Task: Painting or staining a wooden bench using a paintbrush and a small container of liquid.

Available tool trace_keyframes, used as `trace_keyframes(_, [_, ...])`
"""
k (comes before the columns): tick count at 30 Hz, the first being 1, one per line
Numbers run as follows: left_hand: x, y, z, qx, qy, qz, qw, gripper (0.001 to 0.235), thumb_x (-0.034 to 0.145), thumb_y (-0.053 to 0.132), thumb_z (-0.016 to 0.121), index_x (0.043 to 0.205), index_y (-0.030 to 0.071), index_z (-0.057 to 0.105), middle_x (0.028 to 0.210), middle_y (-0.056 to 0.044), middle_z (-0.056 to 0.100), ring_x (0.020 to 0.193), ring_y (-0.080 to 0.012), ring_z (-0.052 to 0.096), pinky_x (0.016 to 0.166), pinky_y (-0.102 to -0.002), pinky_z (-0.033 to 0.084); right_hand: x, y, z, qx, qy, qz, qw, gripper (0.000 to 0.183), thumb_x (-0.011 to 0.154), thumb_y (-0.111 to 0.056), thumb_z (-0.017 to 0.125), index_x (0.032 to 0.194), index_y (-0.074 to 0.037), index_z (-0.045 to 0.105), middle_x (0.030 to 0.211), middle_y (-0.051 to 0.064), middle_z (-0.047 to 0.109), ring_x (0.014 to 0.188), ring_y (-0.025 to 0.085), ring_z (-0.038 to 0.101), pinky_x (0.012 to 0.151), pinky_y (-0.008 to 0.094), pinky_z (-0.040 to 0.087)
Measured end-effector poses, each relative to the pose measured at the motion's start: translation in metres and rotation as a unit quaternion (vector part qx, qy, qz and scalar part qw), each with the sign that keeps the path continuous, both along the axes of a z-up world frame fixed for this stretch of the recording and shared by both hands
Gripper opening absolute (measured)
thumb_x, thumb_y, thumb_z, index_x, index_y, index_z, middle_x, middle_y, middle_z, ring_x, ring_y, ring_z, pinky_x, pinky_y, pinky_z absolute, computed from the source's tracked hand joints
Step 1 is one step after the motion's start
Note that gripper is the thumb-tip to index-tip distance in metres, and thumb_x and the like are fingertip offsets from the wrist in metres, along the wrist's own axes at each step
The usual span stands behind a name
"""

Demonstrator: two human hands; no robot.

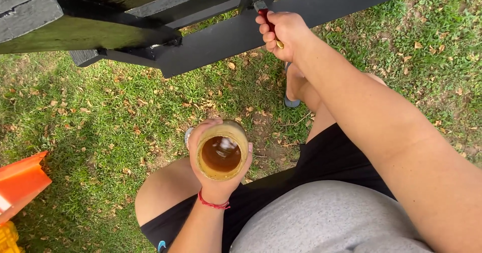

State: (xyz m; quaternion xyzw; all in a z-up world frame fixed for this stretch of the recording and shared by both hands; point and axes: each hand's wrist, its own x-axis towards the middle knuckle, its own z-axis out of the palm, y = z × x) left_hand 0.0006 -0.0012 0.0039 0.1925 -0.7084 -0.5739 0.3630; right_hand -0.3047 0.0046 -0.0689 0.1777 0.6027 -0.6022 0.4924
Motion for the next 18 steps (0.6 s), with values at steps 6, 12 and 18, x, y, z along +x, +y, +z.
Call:
trace_keyframes(6, [-0.001,-0.001,-0.002,0.001,-0.008,0.017,1.0,0.066,0.079,0.019,0.083,0.133,0.011,0.045,0.126,-0.009,0.052,0.123,-0.0235,0.055,0.115,-0.038,0.044,-0.006,0.006,0.002,0.048,-0.008,0.047,0.998,0.035,0.109,-0.026,0.034,0.098,-0.01,0.063,0.067,-0.004,0.049,0.047,0.003,0.036,0.039,0.017,0.026])
trace_keyframes(12, [-0.002,-0.001,0.0,-0.013,-0.009,0.007,1.0,0.066,0.079,0.017,0.083,0.132,0.011,0.044,0.125,-0.009,0.052,0.121,-0.0243,0.055,0.113,-0.038,0.045,0.001,0.014,-0.009,0.037,-0.008,0.059,0.998,0.033,0.109,-0.026,0.036,0.1,-0.009,0.063,0.066,-0.004,0.051,0.045,0.003,0.038,0.038,0.017,0.028])
trace_keyframes(18, [-0.002,0.0,0.0,0.002,-0.002,0.009,1.0,0.067,0.078,0.017,0.083,0.133,0.011,0.044,0.126,-0.009,0.052,0.122,-0.0235,0.055,0.112,-0.036,0.047,0.001,0.024,-0.013,0.022,0.001,0.061,0.998,0.035,0.109,-0.03,0.038,0.101,-0.011,0.065,0.064,-0.004,0.053,0.044,0.005,0.039,0.037,0.018,0.028])
